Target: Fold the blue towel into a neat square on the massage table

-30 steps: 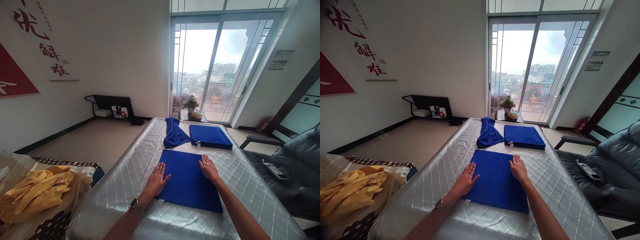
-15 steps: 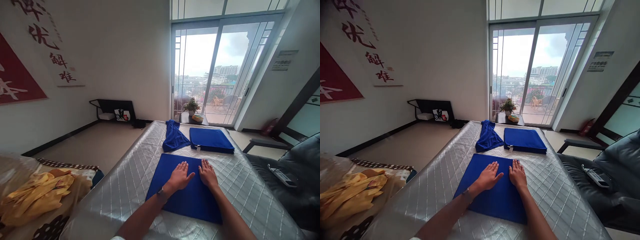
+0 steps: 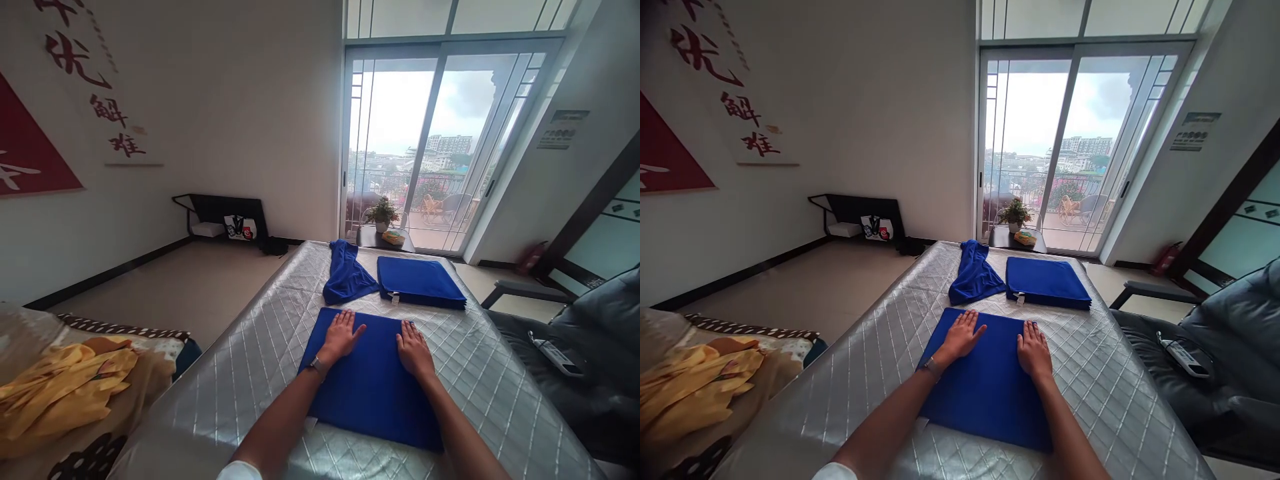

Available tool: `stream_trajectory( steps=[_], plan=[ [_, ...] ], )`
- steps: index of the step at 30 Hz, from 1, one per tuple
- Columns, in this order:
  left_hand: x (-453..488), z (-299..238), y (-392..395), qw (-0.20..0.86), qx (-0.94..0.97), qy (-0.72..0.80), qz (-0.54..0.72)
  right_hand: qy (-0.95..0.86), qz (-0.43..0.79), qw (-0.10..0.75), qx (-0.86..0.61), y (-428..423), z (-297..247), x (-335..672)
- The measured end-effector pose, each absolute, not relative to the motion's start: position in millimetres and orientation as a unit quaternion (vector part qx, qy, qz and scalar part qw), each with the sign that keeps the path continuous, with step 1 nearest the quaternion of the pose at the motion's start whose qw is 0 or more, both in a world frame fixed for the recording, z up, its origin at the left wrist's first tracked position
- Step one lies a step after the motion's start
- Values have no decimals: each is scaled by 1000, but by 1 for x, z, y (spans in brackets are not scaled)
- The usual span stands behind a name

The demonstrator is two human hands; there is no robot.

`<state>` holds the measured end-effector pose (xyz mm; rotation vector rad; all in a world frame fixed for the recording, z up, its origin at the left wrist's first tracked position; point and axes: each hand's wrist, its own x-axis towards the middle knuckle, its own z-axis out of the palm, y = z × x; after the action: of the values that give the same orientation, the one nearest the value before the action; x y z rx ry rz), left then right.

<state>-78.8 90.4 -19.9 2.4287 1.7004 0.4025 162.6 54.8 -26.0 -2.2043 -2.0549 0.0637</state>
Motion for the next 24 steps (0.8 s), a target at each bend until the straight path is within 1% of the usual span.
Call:
stream_trajectory(
  steps=[3, 6, 13, 20, 24],
  plan=[
    [-124, -22, 98, 50, 775, 615, 137, -680, 14, 63, -730, 55, -28, 163],
    [-143, -27, 101, 41, 767, 624, 143, -679, 9, 58, -732, 55, -25, 162],
    [-139, -30, 101, 48, 767, 624, 144, -677, -8, 45, -734, 38, -14, 157],
    [-141, -22, 106, 46, 764, 639, 79, -690, 9, 32, -723, 3, -24, 158],
    [-113, -11, 100, 20, 749, 658, 73, -684, 12, 44, -728, 1, -25, 156]
  ],
)
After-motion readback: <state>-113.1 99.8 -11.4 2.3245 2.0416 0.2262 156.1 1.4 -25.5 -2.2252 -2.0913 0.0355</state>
